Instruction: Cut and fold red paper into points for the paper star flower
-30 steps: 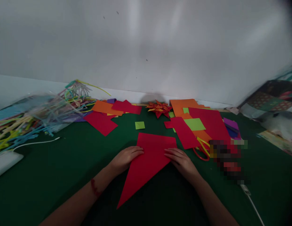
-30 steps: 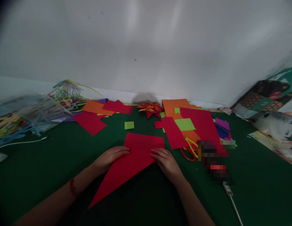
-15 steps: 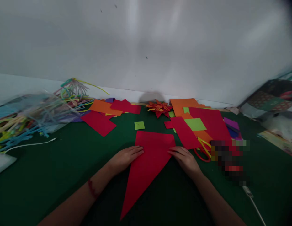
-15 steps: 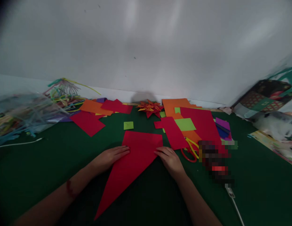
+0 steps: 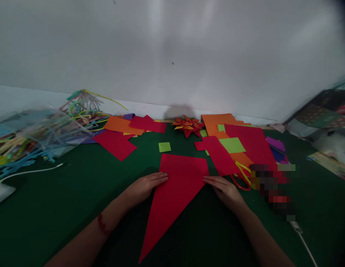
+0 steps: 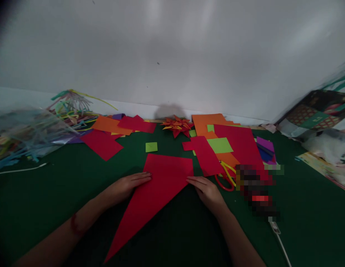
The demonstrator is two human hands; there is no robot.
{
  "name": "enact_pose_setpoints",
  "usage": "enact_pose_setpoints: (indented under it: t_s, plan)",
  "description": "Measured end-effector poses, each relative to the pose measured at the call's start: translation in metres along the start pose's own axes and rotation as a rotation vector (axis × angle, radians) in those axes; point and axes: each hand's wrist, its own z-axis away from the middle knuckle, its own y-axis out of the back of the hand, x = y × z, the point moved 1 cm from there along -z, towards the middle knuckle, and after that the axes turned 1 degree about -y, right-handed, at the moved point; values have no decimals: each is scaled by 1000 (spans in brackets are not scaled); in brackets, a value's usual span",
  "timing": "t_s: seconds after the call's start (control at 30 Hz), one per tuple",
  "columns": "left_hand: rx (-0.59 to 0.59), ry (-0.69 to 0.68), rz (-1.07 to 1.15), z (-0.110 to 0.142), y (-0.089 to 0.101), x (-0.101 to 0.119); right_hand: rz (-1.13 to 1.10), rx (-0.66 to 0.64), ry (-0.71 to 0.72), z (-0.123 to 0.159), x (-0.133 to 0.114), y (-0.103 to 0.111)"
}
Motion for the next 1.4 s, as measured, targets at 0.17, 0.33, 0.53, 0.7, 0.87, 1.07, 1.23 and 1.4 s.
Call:
enact_pose_setpoints:
  t_s: [0.17,0.33,0.53,0.7,0.87,1.07,1.23,1.4]
  plan:
    - [127,140,120,-9,15,29,41,122,-40,1,-11,3]
    - [1,-25,-47,-29,-5,84,76,259,-146,-22,-26,1]
    - [-117,-105,-154,-32,-51,83,294,156,-181,-33,-25,-15]
    - [-88,-114,-170,-29,-51,79,380,224,-240,-26,-14,-18]
    - [-97,-102,-162,-30,-50,80,377,239,-296,-20,-5,-19]
    - [-107,-100,-115,-31,-49,82,312,286,-255,-21,-4,-14]
    - [92,-14,-8,-22,-25,80,231,229,-63,-17,-20,-5]
    - [245,59,-48,10,-5,48,260,-61,164,-5,-23,8]
